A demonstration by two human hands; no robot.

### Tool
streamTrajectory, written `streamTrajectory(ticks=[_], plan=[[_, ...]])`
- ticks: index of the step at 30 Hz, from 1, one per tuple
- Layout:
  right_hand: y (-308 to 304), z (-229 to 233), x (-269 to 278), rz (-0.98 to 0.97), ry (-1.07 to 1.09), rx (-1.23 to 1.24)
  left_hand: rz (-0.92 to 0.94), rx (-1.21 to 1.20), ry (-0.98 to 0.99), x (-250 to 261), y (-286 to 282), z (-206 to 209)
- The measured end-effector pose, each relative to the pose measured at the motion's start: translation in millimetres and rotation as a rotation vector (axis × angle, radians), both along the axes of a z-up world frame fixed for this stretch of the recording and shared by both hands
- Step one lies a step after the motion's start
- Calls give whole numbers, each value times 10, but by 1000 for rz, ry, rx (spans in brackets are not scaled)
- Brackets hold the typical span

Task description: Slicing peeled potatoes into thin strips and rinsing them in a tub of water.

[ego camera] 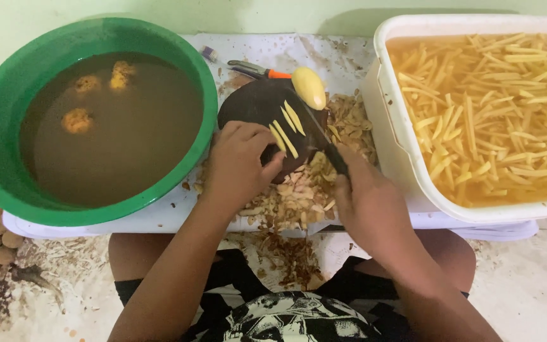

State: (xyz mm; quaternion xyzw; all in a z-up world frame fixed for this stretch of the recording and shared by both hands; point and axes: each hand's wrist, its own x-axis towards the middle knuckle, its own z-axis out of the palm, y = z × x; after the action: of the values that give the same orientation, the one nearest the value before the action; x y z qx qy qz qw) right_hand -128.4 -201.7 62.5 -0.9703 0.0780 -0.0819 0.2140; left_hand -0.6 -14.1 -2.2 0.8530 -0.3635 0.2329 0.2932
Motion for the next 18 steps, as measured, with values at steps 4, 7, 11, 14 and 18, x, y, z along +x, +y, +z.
streamTrajectory(ticks=[4, 7, 11, 14, 18], plan=[[-63, -49, 4, -67, 48, 110, 83, 8, 4, 33, -92, -96], [-117, -94, 22, -120, 138, 202, 109, 40, 5, 48, -124, -78], [-151, -107, 19, -128, 181, 333, 125, 34, 97, 35, -150, -26], [-131, -114, 1, -134, 234, 380, 140, 27, 130, 35, -173, 9], [-66, -114, -28, -120, 258, 431, 132, 11, 174, 79, -177, -50]])
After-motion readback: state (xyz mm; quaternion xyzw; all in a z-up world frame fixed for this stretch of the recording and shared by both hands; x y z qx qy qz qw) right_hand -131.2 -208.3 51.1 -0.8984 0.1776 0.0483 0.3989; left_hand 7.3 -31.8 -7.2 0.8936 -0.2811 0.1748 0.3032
